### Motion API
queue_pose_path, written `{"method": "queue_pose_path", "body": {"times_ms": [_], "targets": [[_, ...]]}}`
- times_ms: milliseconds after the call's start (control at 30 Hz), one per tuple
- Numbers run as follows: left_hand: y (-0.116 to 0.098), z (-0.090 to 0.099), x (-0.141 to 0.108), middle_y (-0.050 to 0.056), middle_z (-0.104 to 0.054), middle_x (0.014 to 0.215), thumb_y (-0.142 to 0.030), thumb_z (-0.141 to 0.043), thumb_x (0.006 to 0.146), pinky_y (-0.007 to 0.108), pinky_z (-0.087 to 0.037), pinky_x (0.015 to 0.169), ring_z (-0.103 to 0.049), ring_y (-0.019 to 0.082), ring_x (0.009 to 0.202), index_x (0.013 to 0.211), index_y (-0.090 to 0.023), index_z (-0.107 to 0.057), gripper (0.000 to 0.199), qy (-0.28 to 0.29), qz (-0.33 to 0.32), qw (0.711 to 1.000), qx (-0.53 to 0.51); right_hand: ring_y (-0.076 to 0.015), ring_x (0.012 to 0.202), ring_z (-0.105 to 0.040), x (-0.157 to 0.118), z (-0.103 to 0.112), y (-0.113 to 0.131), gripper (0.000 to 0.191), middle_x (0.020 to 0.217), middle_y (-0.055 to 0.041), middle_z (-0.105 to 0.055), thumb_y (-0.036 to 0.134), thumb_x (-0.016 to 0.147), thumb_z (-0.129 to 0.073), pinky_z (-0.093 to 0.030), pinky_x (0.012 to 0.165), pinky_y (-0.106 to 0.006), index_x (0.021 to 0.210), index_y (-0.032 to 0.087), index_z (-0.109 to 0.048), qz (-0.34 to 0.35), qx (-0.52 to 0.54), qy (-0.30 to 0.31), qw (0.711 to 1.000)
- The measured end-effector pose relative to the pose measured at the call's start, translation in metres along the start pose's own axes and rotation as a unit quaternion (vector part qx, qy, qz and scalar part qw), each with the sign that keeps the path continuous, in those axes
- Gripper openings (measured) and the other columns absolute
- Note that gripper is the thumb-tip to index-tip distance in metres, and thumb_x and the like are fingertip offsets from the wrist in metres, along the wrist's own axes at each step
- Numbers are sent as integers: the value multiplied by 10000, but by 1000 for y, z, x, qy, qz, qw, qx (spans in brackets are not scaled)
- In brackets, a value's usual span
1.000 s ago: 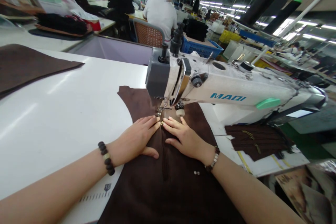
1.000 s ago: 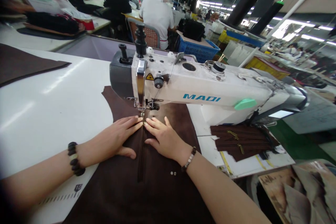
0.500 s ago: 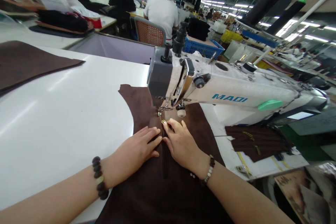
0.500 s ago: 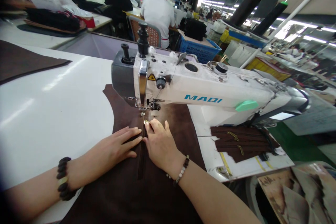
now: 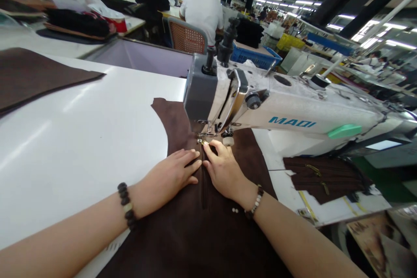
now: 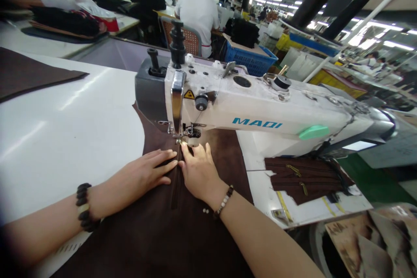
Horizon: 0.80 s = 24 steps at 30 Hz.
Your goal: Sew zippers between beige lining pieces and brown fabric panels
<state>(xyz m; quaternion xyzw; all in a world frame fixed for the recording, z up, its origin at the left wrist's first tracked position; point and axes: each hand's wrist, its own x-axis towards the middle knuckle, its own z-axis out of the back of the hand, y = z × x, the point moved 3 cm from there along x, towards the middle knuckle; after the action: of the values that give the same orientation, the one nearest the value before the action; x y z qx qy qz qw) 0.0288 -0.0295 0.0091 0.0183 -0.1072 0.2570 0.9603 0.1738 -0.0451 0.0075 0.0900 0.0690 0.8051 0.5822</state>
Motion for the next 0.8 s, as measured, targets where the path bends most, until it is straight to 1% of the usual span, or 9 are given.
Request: {"method": "queue_pose_path", "body": {"times_ms": [167, 300, 367, 433, 500, 533, 600, 700, 800], "targets": [[9, 4, 9, 119, -588, 1138, -279, -655, 808, 368, -465, 935, -565, 242, 1044, 1096, -127, -598, 331, 16, 6, 1000, -22, -262, 1123, -459, 11, 0, -5, 451, 1278, -181, -439, 244, 918, -371, -336, 1016, -511, 1348, 111, -395, -5, 10, 11, 1000], [17, 4, 15, 121, -578, 1131, -262, -621, 833, 373, -456, 944, -556, 238, 1046, 1118, -123, -586, 319, 20, 4, 999, -31, -271, 1105, -486, 22, -1, -11, 418, 1219, -181, -488, 272, 928, -368, -324, 1007, -530, 1318, 141, -437, 0, -1, 7, 1000], [19, 4, 18, 125, -578, 1120, -259, -604, 845, 373, -455, 946, -554, 239, 1045, 1126, -111, -579, 319, 26, 0, 999, -34, -260, 1112, -487, 27, 2, -14, 390, 1220, -168, -494, 271, 929, -378, -327, 1013, -507, 1287, 143, -469, 5, 17, 9, 1000], [19, 6, 18, 134, -584, 1102, -261, -601, 846, 377, -461, 941, -558, 246, 1034, 1083, -91, -595, 292, 31, 1, 999, -34, -237, 1104, -497, 27, 8, -17, 365, 1191, -146, -525, 265, 922, -410, -359, 1004, -454, 1254, 140, -497, 6, 49, 18, 999], [14, 10, 14, 136, -593, 1080, -256, -598, 847, 374, -482, 913, -572, 245, 1001, 1030, -83, -612, 253, 26, 10, 999, -36, -221, 1124, -490, 18, 16, -17, 368, 1165, -131, -551, 264, 912, -440, -380, 1000, -411, 1253, 138, -496, 9, 73, 17, 997], [9, 13, 11, 134, -598, 1067, -251, -592, 851, 369, -495, 895, -580, 241, 980, 1020, -81, -613, 241, 17, 16, 999, -38, -222, 1157, -468, 11, 19, -16, 387, 1180, -132, -546, 281, 905, -461, -369, 1014, -415, 1262, 136, -489, 16, 74, 14, 997], [-3, 16, 0, 137, -602, 1062, -253, -555, 874, 361, -511, 874, -587, 236, 966, 1037, -73, -606, 248, -11, 21, 999, -44, -235, 1243, -393, -9, 22, -10, 457, 1278, -136, -488, 337, 885, -500, -310, 1056, -475, 1296, 141, -457, 37, 59, 20, 997], [-24, 15, -19, 155, -581, 1145, -300, -453, 924, 394, -486, 929, -557, 258, 1061, 1110, -78, -582, 317, -47, 16, 997, -57, -244, 1327, -284, -38, 15, -2, 533, 1410, -127, -356, 366, 877, -506, -220, 1078, -562, 1347, 143, -391, 60, 27, 54, 996], [-40, 8, -35, 164, -554, 1213, -340, -359, 952, 438, -464, 962, -526, 277, 1125, 1168, -91, -558, 385, -49, 10, 997, -67, -219, 1358, -229, -51, 7, 0, 530, 1443, -110, -304, 335, 898, -468, -189, 1092, -563, 1377, 146, -343, 68, 18, 74, 995]]}}
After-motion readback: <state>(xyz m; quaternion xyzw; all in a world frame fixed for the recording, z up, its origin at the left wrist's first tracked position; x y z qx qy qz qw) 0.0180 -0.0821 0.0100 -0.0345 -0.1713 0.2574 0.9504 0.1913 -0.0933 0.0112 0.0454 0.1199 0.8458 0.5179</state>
